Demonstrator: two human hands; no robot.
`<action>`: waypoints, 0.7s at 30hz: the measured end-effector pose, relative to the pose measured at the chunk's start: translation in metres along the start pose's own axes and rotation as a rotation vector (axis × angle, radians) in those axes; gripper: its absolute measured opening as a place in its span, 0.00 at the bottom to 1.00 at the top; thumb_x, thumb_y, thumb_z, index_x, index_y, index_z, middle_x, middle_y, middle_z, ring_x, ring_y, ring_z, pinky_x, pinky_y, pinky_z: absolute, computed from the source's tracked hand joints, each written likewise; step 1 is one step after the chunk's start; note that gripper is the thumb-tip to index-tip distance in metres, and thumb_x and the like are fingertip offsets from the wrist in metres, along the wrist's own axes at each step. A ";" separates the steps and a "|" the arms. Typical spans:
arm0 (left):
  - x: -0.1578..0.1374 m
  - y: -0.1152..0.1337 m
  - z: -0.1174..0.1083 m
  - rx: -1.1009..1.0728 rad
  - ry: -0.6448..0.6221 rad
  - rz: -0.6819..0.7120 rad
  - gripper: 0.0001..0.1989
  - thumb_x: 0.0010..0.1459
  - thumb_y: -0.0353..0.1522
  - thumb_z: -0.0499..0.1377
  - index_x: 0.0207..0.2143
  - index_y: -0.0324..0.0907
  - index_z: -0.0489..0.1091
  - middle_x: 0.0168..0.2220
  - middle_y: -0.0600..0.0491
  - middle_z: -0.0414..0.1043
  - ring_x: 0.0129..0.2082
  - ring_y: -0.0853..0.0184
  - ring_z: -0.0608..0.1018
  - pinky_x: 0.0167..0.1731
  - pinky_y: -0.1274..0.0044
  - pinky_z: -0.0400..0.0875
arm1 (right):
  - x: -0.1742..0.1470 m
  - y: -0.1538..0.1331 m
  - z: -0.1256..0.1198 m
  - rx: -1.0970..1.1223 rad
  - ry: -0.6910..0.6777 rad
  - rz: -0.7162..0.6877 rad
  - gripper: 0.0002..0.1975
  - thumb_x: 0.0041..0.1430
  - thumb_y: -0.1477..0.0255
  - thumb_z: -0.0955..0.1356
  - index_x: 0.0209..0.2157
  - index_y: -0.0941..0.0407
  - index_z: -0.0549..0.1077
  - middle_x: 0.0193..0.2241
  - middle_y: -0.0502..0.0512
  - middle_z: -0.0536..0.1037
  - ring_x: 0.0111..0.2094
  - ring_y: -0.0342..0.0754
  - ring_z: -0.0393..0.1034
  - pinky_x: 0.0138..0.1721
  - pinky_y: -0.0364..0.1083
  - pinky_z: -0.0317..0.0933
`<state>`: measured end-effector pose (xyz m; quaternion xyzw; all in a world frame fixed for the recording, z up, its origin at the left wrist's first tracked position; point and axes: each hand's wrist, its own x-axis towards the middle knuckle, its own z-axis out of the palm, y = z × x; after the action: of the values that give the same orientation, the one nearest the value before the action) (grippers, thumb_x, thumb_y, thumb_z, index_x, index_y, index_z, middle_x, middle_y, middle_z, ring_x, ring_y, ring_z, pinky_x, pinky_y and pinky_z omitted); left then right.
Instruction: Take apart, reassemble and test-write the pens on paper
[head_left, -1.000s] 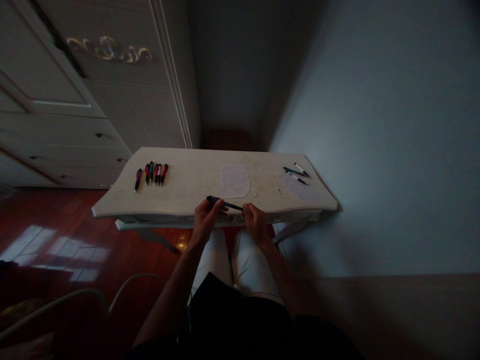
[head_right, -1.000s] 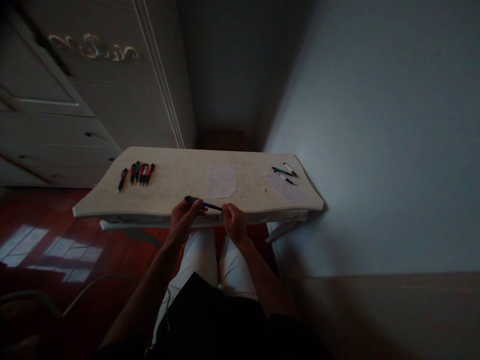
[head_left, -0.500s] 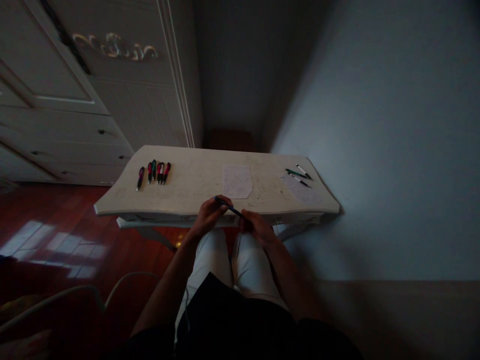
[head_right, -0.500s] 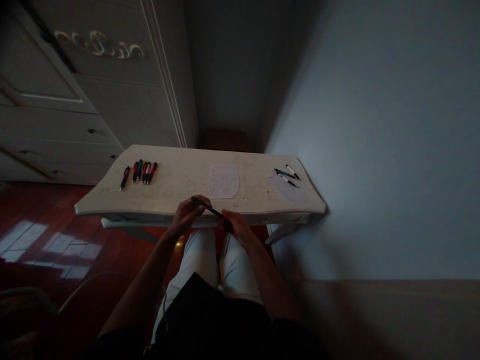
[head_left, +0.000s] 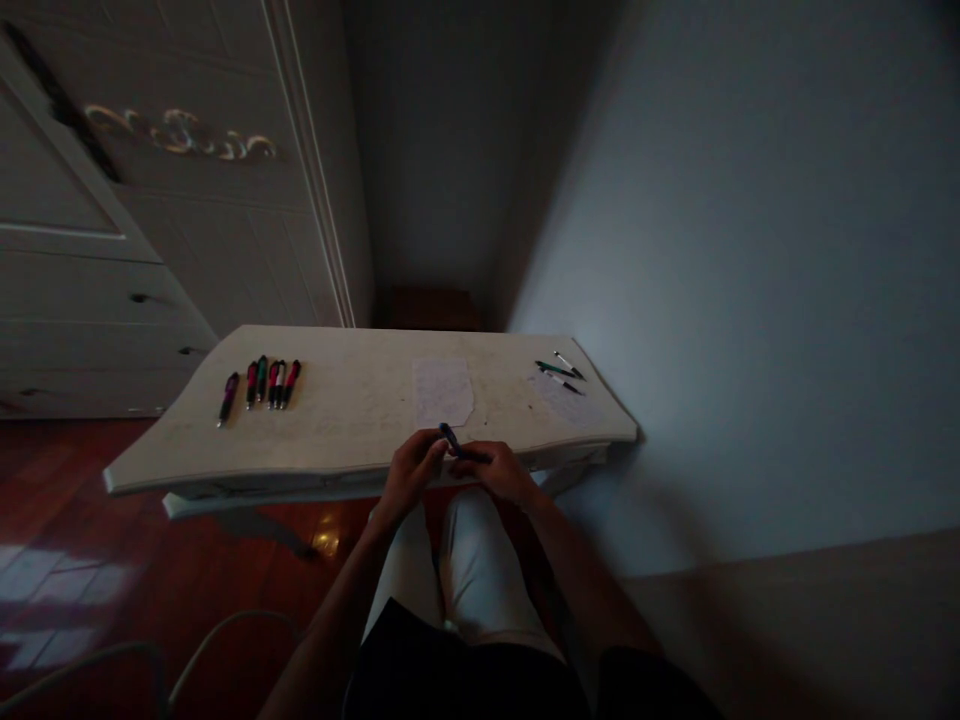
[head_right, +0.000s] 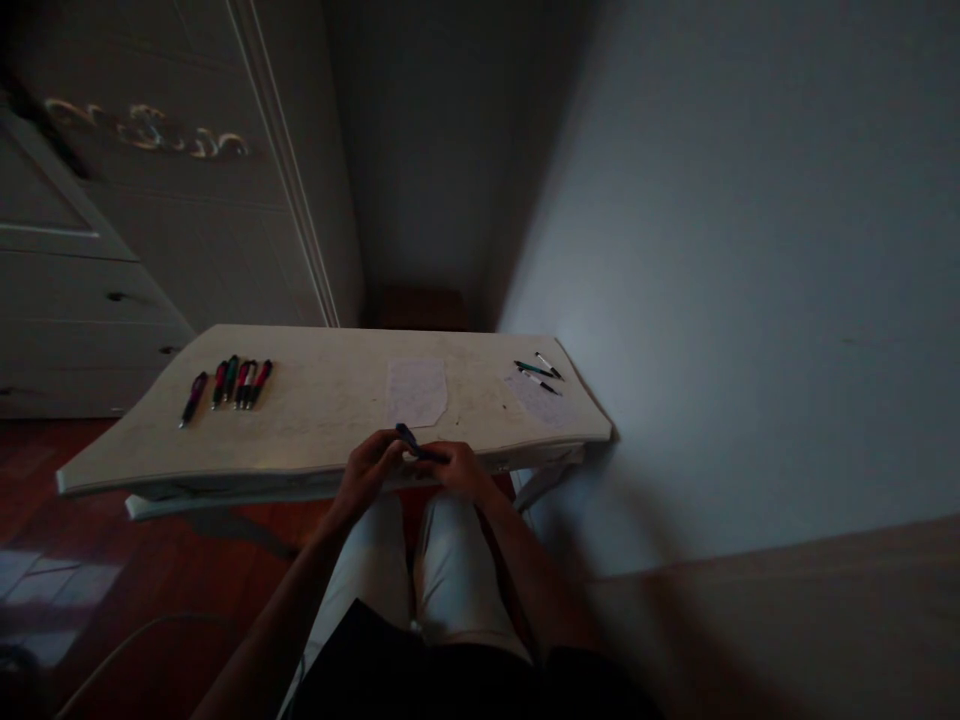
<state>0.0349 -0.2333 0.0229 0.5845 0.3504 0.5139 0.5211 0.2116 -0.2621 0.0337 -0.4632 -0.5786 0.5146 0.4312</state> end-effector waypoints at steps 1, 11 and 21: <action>0.001 0.000 0.000 -0.012 0.017 0.000 0.19 0.57 0.46 0.61 0.38 0.40 0.75 0.29 0.52 0.74 0.25 0.70 0.74 0.27 0.79 0.69 | -0.001 -0.002 -0.005 0.107 -0.005 0.026 0.18 0.49 0.62 0.74 0.41 0.55 0.78 0.28 0.52 0.81 0.32 0.49 0.76 0.39 0.49 0.69; 0.007 -0.022 -0.015 0.111 0.165 -0.143 0.22 0.52 0.49 0.61 0.36 0.38 0.74 0.30 0.50 0.76 0.26 0.68 0.75 0.27 0.78 0.71 | 0.002 -0.007 -0.049 0.583 0.181 -0.011 0.14 0.48 0.71 0.76 0.36 0.53 0.73 0.40 0.53 0.82 0.42 0.48 0.77 0.44 0.46 0.68; 0.047 -0.031 -0.051 0.373 0.222 -0.089 0.15 0.52 0.41 0.58 0.35 0.38 0.75 0.29 0.50 0.78 0.27 0.67 0.77 0.30 0.77 0.72 | 0.019 0.005 -0.083 0.781 0.302 0.042 0.21 0.42 0.82 0.71 0.40 0.52 0.70 0.30 0.47 0.78 0.29 0.43 0.73 0.32 0.44 0.67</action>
<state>0.0002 -0.1691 0.0002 0.5945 0.5201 0.4778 0.3844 0.2893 -0.2268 0.0373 -0.3468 -0.2608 0.6302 0.6439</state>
